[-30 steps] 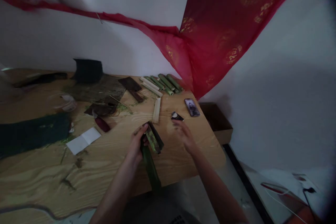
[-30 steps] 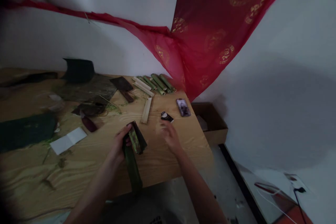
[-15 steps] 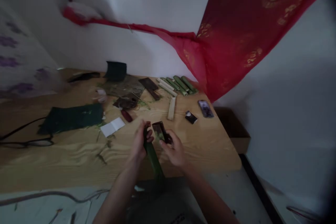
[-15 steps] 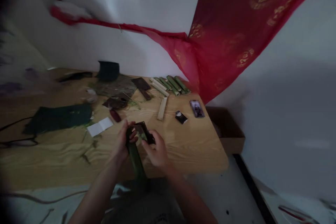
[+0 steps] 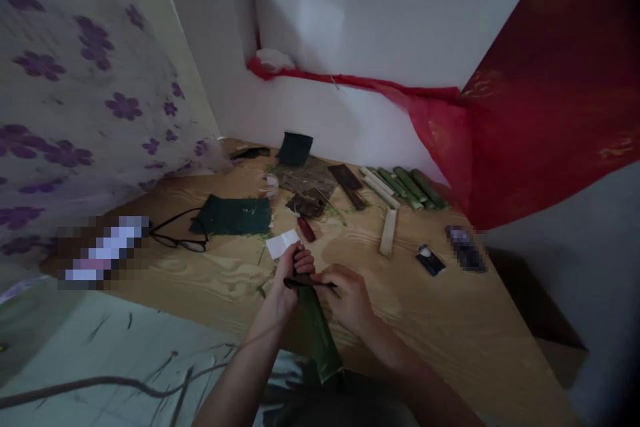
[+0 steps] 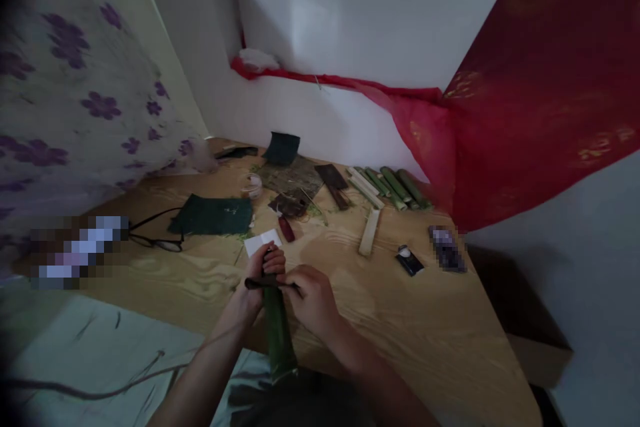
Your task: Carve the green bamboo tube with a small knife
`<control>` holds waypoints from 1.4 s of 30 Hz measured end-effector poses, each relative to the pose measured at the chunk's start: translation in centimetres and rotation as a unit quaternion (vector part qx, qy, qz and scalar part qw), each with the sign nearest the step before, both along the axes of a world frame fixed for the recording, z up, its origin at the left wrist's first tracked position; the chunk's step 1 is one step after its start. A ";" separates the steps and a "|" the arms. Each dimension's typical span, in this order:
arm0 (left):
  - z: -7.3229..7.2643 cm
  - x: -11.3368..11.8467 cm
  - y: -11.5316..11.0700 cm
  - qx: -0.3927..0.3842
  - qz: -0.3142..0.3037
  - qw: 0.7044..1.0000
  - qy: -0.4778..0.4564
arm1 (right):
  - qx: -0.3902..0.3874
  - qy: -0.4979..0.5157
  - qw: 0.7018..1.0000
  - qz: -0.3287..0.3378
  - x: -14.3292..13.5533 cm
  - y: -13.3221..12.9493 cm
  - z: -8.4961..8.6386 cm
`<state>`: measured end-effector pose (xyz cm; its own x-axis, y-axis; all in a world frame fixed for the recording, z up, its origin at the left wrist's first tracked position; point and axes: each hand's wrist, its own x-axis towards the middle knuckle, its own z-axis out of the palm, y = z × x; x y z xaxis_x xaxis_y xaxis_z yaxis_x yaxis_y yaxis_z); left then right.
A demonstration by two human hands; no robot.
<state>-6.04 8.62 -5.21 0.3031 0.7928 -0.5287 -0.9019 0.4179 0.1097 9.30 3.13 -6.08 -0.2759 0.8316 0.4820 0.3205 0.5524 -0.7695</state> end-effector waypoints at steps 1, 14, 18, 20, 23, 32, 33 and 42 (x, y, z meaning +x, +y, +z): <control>0.5 -0.8 0.4 0.001 0.019 1.000 -0.005 | 0.013 0.005 1.000 0.019 -0.2 -0.4 0.4; 0.7 -0.7 0.5 -0.029 0.036 0.998 -0.050 | 0.025 0.014 0.999 0.023 0.3 -1.5 0.4; 1.5 -1.0 0.8 0.021 0.052 0.997 -0.054 | 0.006 0.004 1.000 0.022 1.5 -3.6 0.8; 1.8 -0.3 0.8 0.040 0.027 0.997 -0.053 | 0.001 -0.006 1.000 0.003 1.7 -3.2 1.0; 2.3 0.8 1.0 0.058 0.003 0.997 -0.041 | -0.004 0.014 1.000 -0.009 1.5 -1.4 1.1; 3.7 2.8 1.1 0.064 -0.004 0.997 -0.044 | -0.012 0.060 0.996 -0.062 1.3 0.9 1.0; 3.7 3.2 1.0 0.052 0.000 0.998 -0.039 | -0.016 0.064 0.995 -0.076 1.3 1.0 1.0; 3.5 2.9 0.8 0.075 0.003 0.994 -0.085 | -0.032 0.069 0.997 0.031 4.6 -3.4 1.3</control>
